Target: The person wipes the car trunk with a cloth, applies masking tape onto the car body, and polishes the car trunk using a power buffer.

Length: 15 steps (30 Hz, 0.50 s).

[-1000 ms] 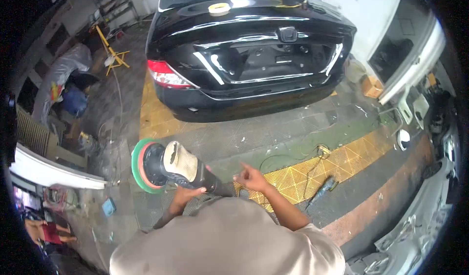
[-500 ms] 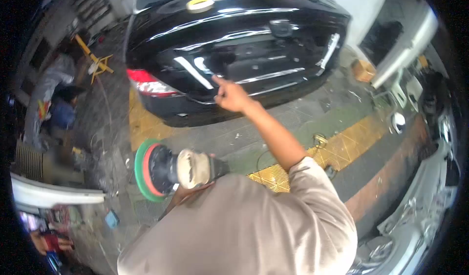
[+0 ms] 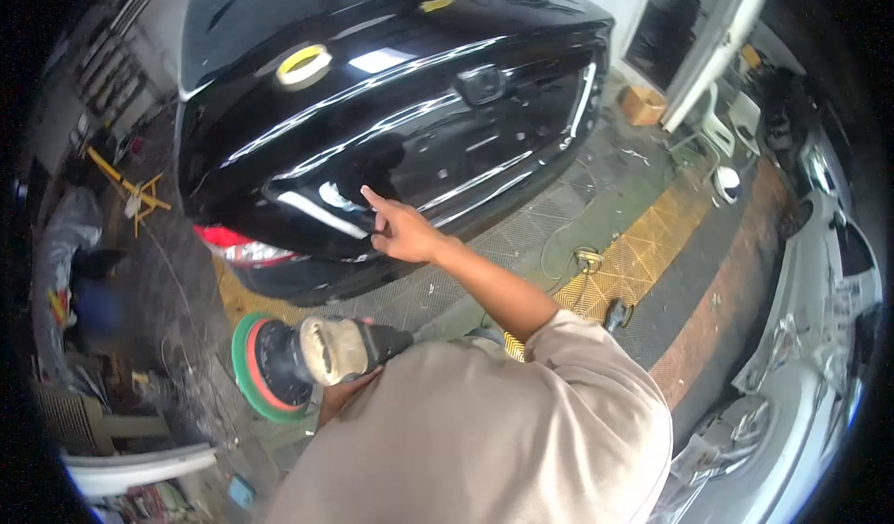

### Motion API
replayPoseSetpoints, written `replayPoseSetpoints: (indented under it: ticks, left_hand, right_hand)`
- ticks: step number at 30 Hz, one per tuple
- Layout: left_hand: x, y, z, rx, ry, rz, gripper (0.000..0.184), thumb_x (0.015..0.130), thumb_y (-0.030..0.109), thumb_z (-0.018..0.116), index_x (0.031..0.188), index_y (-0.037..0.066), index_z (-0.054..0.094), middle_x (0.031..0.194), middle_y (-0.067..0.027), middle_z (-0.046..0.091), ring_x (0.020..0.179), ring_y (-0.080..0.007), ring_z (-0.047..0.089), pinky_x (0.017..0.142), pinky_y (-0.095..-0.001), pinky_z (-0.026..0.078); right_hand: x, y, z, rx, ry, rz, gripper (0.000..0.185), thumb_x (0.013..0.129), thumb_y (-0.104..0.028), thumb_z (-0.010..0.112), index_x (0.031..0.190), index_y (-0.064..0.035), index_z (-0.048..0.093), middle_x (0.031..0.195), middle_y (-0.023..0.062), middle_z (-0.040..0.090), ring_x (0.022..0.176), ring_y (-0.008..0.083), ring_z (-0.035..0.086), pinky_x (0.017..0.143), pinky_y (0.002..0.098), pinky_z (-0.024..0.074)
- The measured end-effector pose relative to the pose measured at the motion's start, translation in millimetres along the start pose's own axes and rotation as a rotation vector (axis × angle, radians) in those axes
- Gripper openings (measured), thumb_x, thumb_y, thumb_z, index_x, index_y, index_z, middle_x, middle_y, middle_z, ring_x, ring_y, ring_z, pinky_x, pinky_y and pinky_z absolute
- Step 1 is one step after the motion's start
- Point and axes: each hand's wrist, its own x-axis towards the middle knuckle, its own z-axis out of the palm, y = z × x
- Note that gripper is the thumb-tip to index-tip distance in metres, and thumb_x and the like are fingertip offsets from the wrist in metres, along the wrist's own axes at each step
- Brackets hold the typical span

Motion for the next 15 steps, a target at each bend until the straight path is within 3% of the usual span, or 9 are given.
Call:
replayPoseSetpoints:
  ticks: [1,2,4,5,6,8,11,15]
  left_hand:
    - [6.6,9.2,1.7,0.151,-0.016,0.057,0.058,0.095,0.025,0.055,0.146,0.009,0.032,0.144,-0.006,0.042,0.133,-0.0223,0.04,0.112,-0.0404,0.035]
    - [12.9,18.4,3.5,0.297,-0.024,0.116,0.057,0.098,0.029,0.052,0.146,0.009,0.031,0.145,-0.0056,0.041,0.134,-0.0225,0.039,0.112,-0.0423,0.035]
    - [9.5,-20.0,-1.0,0.449,0.019,0.03,0.065,0.093,0.027,0.062,0.147,0.009,0.03,0.149,-0.006,0.036,0.137,-0.0229,0.036,0.111,-0.0424,0.038]
    - [15.4,-10.4,6.1,0.451,0.017,0.023,0.065,0.093,0.027,0.062,0.147,0.009,0.03,0.149,-0.006,0.036,0.137,-0.0229,0.036,0.111,-0.0424,0.038]
    - [19.0,7.8,14.8,0.286,0.044,-0.197,0.067,0.091,0.027,0.064,0.147,0.009,0.031,0.15,-0.0065,0.036,0.138,-0.0233,0.036,0.111,-0.0411,0.038]
    - [29.3,14.8,29.1,0.122,0.074,-0.421,0.069,0.09,0.026,0.067,0.147,0.009,0.032,0.15,-0.0071,0.036,0.138,-0.0237,0.036,0.111,-0.0399,0.038]
    - [42.6,4.6,47.3,0.33,0.07,-0.38,0.065,0.091,0.027,0.066,0.145,0.01,0.035,0.148,-0.0074,0.041,0.137,-0.0232,0.038,0.111,-0.0367,0.039]
    - [80.3,11.3,67.4,0.538,0.019,-0.12,0.063,0.089,0.028,0.066,0.144,0.011,0.039,0.144,-0.0065,0.048,0.134,-0.0241,0.043,0.111,-0.036,0.037]
  right_hand:
    - [-9.9,3.7,-8.3,0.285,0.042,0.071,0.092,0.079,0.0,0.064,0.157,-0.0131,0.016,0.09,0.0054,0.056,0.072,0.0131,0.056,0.067,0.0252,0.0526]
    - [-15.3,10.5,-23.9,0.282,0.056,0.074,0.092,0.079,0.0,0.064,0.157,-0.0131,0.016,0.09,0.0054,0.056,0.072,0.0131,0.056,0.067,0.0252,0.0526]
    - [-30.7,14.7,-61.1,0.904,0.225,-0.087,0.091,0.08,0.004,0.059,0.157,-0.0124,0.014,0.09,0.0032,0.056,0.073,0.0095,0.055,0.064,0.0241,0.0523]
    - [-30.9,10.7,-82.8,0.943,0.309,-0.089,0.091,0.08,0.004,0.058,0.157,-0.0115,0.013,0.09,0.0032,0.056,0.073,0.0098,0.056,0.063,0.0252,0.0528]
    - [-28.6,5.0,-104.5,0.98,0.393,-0.094,0.091,0.08,0.004,0.058,0.157,-0.0106,0.011,0.09,0.0033,0.056,0.073,0.0101,0.056,0.063,0.0263,0.0532]
    - [-15.8,16.2,-141.5,1.035,0.486,-0.186,0.089,0.079,0.003,0.052,0.156,-0.0069,0.01,0.094,0.0051,0.056,0.068,0.0109,0.053,0.063,0.0302,0.0535]
    - [11.5,27.2,-180.7,0.995,0.585,-0.171,0.092,0.079,0.003,0.051,0.156,-0.0067,0.002,0.094,0.0055,0.056,0.066,0.0104,0.051,0.063,0.0311,0.0532]
    - [36.7,42.6,-206.0,0.957,0.637,-0.081,0.095,0.08,0.002,0.052,0.154,-0.0028,-0.006,0.085,0.0034,0.055,0.061,0.0094,0.049,0.06,0.0295,0.0514]
